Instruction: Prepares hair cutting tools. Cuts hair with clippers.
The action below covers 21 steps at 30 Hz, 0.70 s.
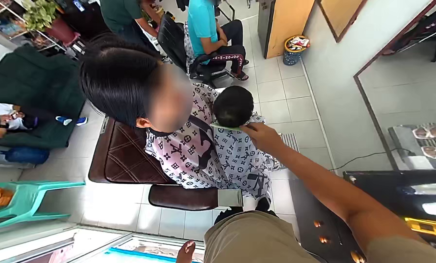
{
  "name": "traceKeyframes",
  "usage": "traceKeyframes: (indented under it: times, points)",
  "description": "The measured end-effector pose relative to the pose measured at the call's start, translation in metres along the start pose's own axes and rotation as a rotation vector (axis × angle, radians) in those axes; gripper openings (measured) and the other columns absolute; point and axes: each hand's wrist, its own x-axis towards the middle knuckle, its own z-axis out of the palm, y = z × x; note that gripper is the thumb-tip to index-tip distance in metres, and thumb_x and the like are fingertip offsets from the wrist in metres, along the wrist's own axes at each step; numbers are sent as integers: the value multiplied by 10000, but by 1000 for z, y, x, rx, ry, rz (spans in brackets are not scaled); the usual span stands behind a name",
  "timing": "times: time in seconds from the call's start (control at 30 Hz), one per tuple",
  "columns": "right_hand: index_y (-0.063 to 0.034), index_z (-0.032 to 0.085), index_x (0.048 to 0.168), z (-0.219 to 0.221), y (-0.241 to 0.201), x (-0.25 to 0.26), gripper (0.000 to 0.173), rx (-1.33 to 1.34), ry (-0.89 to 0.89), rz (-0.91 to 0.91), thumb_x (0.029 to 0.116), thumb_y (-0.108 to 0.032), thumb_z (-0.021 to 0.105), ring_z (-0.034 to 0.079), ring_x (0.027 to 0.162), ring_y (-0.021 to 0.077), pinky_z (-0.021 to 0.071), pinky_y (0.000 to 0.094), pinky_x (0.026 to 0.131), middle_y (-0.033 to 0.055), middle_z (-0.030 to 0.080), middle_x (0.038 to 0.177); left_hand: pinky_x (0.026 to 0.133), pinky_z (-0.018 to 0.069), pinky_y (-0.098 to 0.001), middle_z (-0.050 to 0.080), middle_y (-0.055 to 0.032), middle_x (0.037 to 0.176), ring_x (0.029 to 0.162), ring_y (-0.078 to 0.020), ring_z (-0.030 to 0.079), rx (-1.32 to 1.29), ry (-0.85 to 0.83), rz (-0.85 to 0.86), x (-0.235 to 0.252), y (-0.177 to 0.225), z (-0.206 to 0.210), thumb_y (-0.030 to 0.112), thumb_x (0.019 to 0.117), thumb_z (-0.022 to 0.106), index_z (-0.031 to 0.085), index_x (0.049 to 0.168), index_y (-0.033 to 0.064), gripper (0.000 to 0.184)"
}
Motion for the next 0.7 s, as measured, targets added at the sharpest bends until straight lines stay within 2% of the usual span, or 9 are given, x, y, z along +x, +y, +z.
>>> traceKeyframes:
  times: [0.17,0.2,0.27,0.3,0.33,0.43,0.53,0.63,0.7]
  points:
    - [-163,696,1316,33,9,-10,411,-83,-31,15,948,6,621,648,1085,417,566,542,866,212,651,1261,1108,463,-497,613,-255,1368,1275,-349,607,85,-57,157,13,39,-8,229,1061,559,560,1393,-42,429]
    - [-167,697,1316,31,8,-12,403,-76,-82,20,960,-1,608,643,1107,417,558,546,894,213,646,1276,1112,462,-490,605,-247,1386,1288,-338,601,81,-81,189,13,56,-9,229,1060,562,554,1404,-33,433]
    - [-166,690,1326,9,0,-13,379,-23,-310,19,994,-28,570,634,1165,419,542,571,944,210,654,1268,1123,467,-457,587,-227,1419,1309,-305,594,91,-157,284,10,96,-12,246,1054,562,535,1429,-18,460]
    - [-164,688,1332,-6,-5,-13,368,23,-426,-5,1010,-45,554,632,1165,412,537,579,940,196,663,1257,1125,468,-438,581,-224,1428,1314,-290,591,92,-204,344,6,118,-13,248,1051,559,524,1439,-20,473]
    - [-159,695,1324,-21,-9,-13,354,74,-457,-49,1017,-56,552,649,1143,387,540,570,933,174,681,1236,1126,471,-419,583,-216,1427,1315,-272,592,81,-250,411,1,140,-15,242,1048,558,515,1447,-21,480]
    - [-123,722,1269,-65,-10,-5,340,121,-259,-137,977,-16,584,696,1082,328,565,537,933,144,713,1198,1081,513,-389,634,-179,1367,1245,-218,636,10,-316,710,-17,213,-12,219,1033,563,542,1414,-35,459]
    - [-100,722,1253,-84,23,10,324,-16,-184,-222,988,-29,551,704,1035,365,577,545,877,161,716,1196,1100,483,-391,652,-139,1356,1275,-190,610,92,-217,1086,-42,291,5,282,1032,564,629,1345,-1,427]
    - [-100,740,1195,-79,63,19,297,-115,-321,-317,970,10,580,692,993,411,565,568,794,164,720,1140,1100,477,-456,638,-136,1373,1312,-235,579,151,15,1371,-60,370,23,331,1033,559,670,1298,30,416]
    - [-116,759,1179,-85,70,16,304,-36,-373,-330,960,2,584,687,1032,372,557,562,853,134,727,1149,1085,495,-438,606,-127,1414,1321,-225,569,108,149,1477,-76,412,32,298,1032,562,676,1287,40,380]
